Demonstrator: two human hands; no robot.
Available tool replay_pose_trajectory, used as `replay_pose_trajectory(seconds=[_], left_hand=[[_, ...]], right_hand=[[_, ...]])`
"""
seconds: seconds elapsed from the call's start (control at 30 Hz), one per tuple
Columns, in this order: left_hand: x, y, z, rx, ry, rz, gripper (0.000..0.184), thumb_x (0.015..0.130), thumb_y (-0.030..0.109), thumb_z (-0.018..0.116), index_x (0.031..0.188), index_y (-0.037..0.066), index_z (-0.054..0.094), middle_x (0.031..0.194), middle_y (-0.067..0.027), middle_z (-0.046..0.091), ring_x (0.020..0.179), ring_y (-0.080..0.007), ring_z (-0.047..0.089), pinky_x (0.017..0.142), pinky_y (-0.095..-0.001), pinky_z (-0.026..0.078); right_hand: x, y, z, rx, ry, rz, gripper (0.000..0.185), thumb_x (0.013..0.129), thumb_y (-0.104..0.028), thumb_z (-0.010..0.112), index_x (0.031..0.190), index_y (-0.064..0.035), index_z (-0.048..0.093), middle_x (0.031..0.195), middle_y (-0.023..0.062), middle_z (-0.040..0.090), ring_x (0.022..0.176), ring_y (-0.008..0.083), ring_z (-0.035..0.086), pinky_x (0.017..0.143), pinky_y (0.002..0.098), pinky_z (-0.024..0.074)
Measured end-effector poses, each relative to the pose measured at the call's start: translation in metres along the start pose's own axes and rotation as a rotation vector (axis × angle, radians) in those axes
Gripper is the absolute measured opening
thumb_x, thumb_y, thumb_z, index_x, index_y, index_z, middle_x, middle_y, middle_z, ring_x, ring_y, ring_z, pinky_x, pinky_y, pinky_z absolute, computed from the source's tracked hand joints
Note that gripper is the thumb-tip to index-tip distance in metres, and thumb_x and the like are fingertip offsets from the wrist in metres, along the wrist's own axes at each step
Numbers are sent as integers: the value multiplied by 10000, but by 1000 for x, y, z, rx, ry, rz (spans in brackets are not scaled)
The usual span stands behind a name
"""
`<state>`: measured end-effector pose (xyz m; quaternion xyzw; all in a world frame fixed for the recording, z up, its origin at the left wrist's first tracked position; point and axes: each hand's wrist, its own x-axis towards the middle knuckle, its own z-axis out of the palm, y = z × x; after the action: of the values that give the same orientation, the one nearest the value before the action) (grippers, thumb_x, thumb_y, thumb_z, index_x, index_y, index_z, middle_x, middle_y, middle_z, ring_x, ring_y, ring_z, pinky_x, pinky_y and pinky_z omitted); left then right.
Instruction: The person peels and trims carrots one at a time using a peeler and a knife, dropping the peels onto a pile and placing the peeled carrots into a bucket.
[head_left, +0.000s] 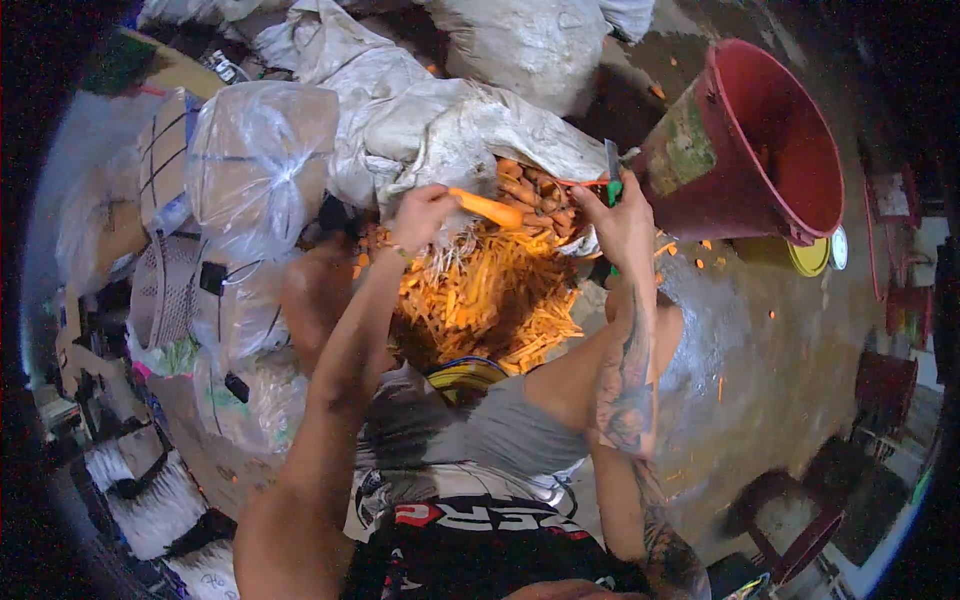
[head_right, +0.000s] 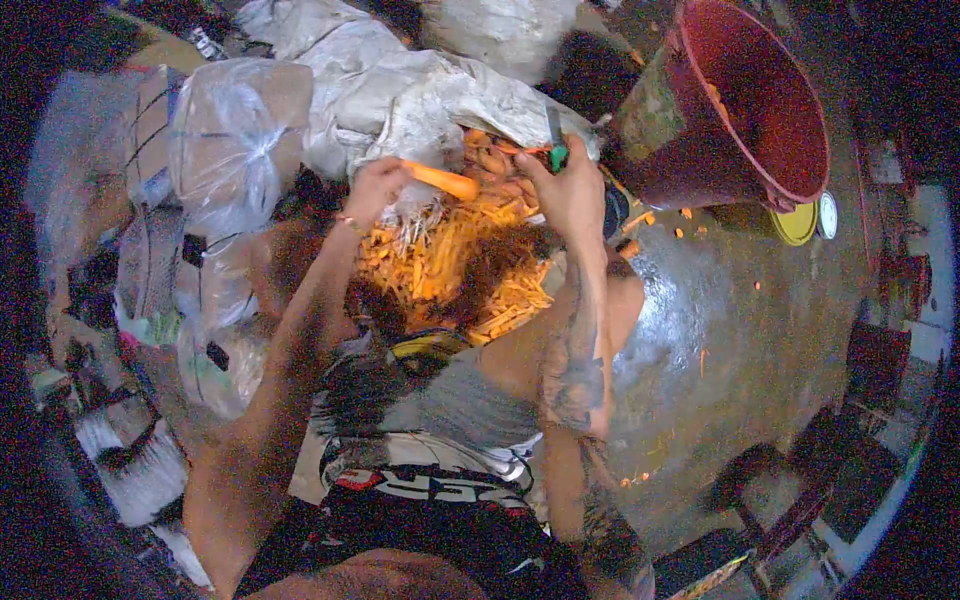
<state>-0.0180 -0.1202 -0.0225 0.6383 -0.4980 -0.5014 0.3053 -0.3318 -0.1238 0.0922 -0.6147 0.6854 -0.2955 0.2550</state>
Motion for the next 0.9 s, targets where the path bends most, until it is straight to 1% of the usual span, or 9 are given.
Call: replay_pose_trajectory(seconds=[0.07,0.17,0.3,0.4,0.53,0.67,0.7,0.83,0.9], left_hand=[[-24,19,-27,-675,181,-3,348,964,351,606,1162,66,639,954,-99,690,877,-205,664,755,-379,533],[-40,45,-24,-1220,98,-48,354,1012,340,515,1262,101,590,989,-61,648,860,-214,634,754,-359,499],[-38,14,-39,-1277,-145,-48,385,1008,398,541,1228,85,587,947,-44,610,797,-179,594,725,-358,494],[-70,29,-37,-1269,-133,-153,389,1008,388,540,1243,81,586,913,-20,594,784,-168,584,701,-353,493],[-85,-6,-36,-1045,-339,-167,363,1027,373,512,1250,96,583,861,8,561,758,-137,559,613,-305,473],[-102,-19,-24,-1046,-301,-210,389,1033,360,505,1277,75,609,837,11,541,733,-113,553,581,-290,464],[-98,-37,-19,-1045,-324,-177,420,1034,341,506,1324,51,598,943,5,615,781,-117,604,589,-286,487],[-107,-27,2,-792,-206,-32,427,1048,326,496,1362,44,560,1204,-48,667,1058,-146,651,916,-302,529],[-114,-28,4,-832,-289,-130,429,1046,337,502,1354,47,569,1206,-45,666,1051,-141,650,909,-305,532]], right_hand=[[-8,-7,3,-28,-18,3,606,796,-454,798,1161,-8,610,874,238,703,846,385,697,732,451,528],[-12,-4,20,-3,-97,-77,519,811,-433,797,1058,-16,609,830,212,709,804,386,701,705,456,527],[-25,-16,31,-54,-172,-90,497,810,-416,804,1018,-11,606,809,198,686,791,383,678,713,466,513],[-29,-16,37,-102,-292,-34,618,823,-425,797,1136,66,591,895,231,707,832,317,696,743,407,514],[-46,-23,46,95,-203,-169,518,838,-376,803,1069,40,599,765,129,652,743,250,639,711,376,499],[-47,1,81,168,-252,-213,579,806,-349,837,1209,-1,609,949,137,701,832,233,652,797,362,517],[-51,3,92,356,-391,-167,685,773,-348,860,1288,3,577,976,139,694,856,242,648,797,355,519],[-92,-28,106,76,-500,-441,723,757,-377,851,1304,-4,559,998,198,699,969,398,673,838,456,519],[-98,-30,111,-13,-448,-456,598,761,-415,838,1115,-1,591,911,221,697,902,422,680,796,478,529]])
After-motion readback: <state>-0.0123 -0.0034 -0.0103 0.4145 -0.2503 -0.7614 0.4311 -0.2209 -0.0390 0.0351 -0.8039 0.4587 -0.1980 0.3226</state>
